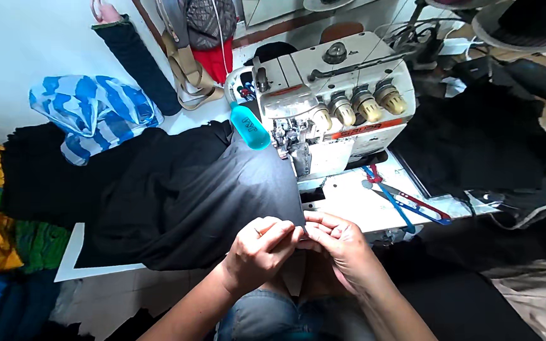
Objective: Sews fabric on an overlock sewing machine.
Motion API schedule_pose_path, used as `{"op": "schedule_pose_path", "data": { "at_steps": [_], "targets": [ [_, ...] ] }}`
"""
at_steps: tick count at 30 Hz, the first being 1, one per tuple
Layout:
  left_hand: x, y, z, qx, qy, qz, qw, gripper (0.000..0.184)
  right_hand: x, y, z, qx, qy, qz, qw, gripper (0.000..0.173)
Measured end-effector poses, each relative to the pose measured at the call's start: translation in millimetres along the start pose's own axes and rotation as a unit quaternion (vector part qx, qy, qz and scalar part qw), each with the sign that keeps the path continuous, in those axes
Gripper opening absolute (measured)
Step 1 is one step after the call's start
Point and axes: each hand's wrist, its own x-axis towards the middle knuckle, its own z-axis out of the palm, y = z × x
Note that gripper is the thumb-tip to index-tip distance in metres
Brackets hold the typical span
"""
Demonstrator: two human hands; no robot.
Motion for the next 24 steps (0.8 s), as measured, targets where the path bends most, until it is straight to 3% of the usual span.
{"op": "schedule_pose_path", "data": {
  "at_steps": [10, 12, 14, 15, 16, 17, 19, 20, 22, 24],
  "targets": [
    [-17.1, -8.3, 1.1, 0.01, 0.009, 0.049, 0.999, 0.018, 5.8, -3.2, 3.2, 0.029, 0.019, 0.027, 0.999, 0.018],
    [-24.5, -0.3, 4.1, -0.042, 0.03, -0.014, 0.999, 0.019, 8.1, -7.3, 4.7, 0.04, 0.016, 0.032, 0.999, 0.019],
    [-32.1, 15.2, 10.0, -0.148, 0.002, -0.148, 0.978, 0.035, 6.6, -13.3, 7.7, 0.038, 0.016, 0.022, 0.999, 0.019],
    [-33.8, 23.1, 13.0, -0.228, -0.03, -0.234, 0.945, 0.046, 5.6, -15.4, 9.5, 0.036, 0.014, 0.014, 0.999, 0.02],
    [-31.3, 27.3, 14.1, -0.327, -0.062, -0.331, 0.883, 0.055, 4.8, -16.9, 11.6, 0.033, 0.011, 0.006, 0.999, 0.02],
    [-23.5, 28.1, 13.6, -0.439, -0.055, -0.426, 0.789, 0.058, 4.1, -18.1, 14.2, 0.028, 0.011, 0.001, 1.0, 0.02],
    [0.5, 27.1, 7.6, -0.583, 0.111, -0.526, 0.609, 0.047, 2.8, -18.8, 17.5, 0.024, 0.012, -0.001, 1.0, 0.019],
    [12.8, 26.7, 0.5, -0.595, 0.207, -0.547, 0.551, 0.039, 2.4, -17.7, 18.2, 0.023, 0.016, 0.002, 1.0, 0.019],
    [28.3, 25.9, -11.6, -0.576, 0.343, -0.565, 0.481, 0.027, 3.2, -12.1, 18.9, 0.013, 0.025, 0.019, 0.999, 0.015],
    [30.3, 27.0, -15.0, -0.541, 0.405, -0.596, 0.434, 0.022, 7.9, -1.8, 20.1, 0.002, 0.039, 0.033, 0.999, 0.012]
  ]
}}
